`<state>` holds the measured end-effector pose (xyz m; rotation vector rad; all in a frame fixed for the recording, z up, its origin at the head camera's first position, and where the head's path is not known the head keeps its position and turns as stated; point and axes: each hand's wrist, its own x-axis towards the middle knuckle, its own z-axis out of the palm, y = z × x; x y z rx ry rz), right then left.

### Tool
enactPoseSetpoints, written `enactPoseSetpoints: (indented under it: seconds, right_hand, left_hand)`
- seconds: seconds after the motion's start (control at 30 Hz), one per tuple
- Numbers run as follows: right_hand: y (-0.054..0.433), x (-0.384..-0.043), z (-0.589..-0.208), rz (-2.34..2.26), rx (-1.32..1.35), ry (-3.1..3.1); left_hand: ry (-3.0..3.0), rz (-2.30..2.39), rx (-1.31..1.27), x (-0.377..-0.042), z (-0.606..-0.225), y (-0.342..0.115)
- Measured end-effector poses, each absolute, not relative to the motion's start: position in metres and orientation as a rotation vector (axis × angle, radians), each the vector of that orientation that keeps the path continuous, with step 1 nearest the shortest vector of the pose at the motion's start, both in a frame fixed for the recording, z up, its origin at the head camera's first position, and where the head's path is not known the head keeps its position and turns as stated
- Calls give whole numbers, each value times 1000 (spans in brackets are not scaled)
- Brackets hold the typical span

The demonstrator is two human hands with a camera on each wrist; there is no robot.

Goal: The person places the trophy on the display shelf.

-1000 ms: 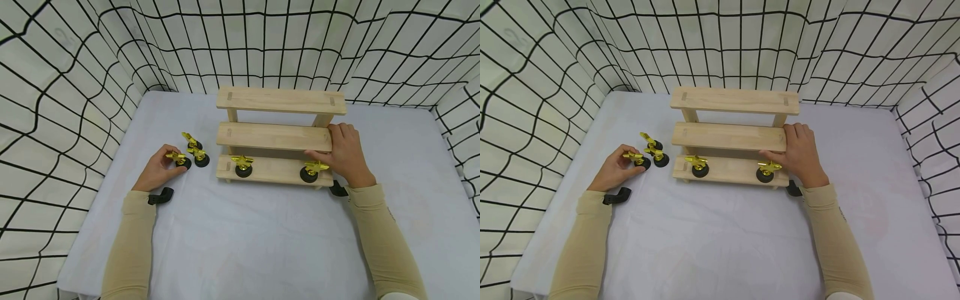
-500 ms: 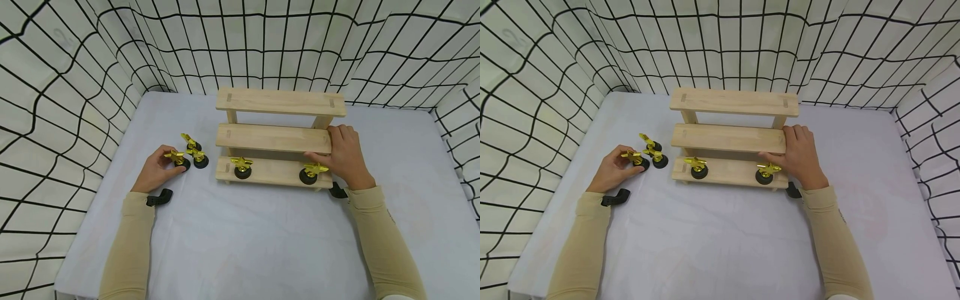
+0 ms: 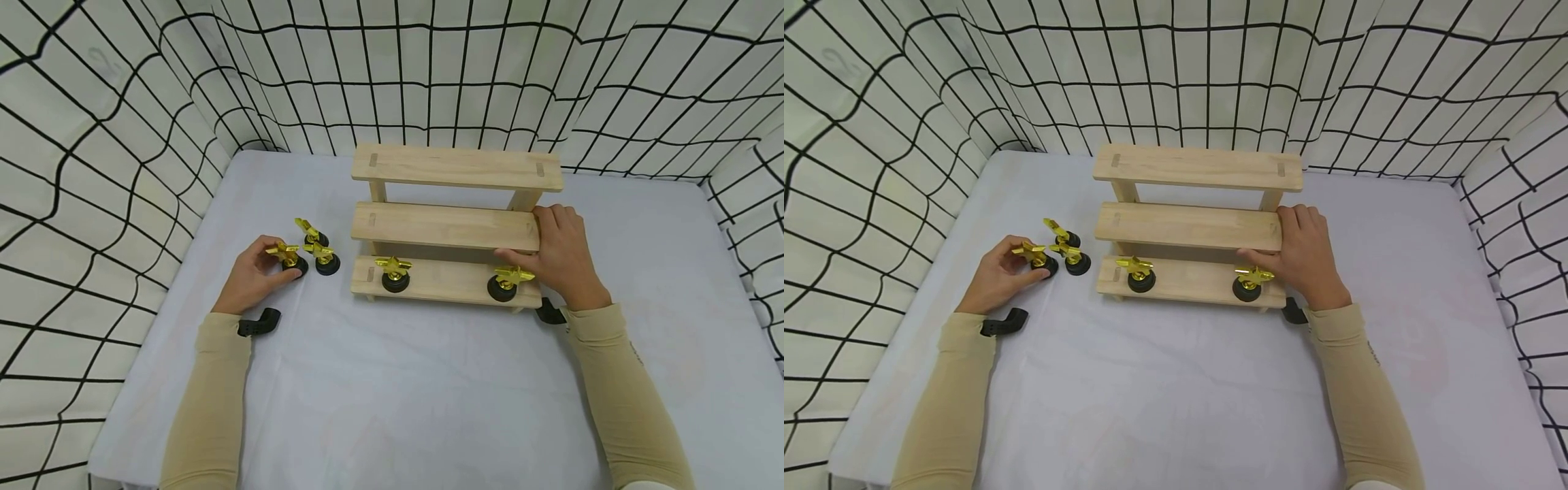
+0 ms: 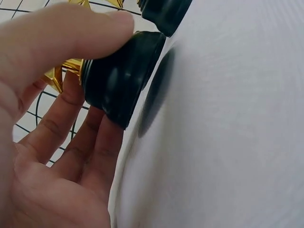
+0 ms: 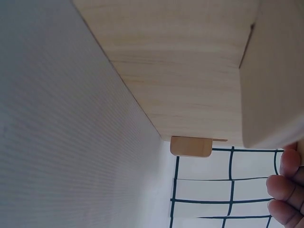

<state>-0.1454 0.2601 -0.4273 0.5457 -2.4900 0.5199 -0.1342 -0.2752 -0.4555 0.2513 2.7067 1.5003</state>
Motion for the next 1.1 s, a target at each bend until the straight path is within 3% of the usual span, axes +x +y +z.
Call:
enactPoseSetpoints:
  seconds: [1.1]
  right_hand:
    - [257,-145,-426,540,551,-2457]
  left_hand:
    - [2756,1854,150,-134,-434,-261]
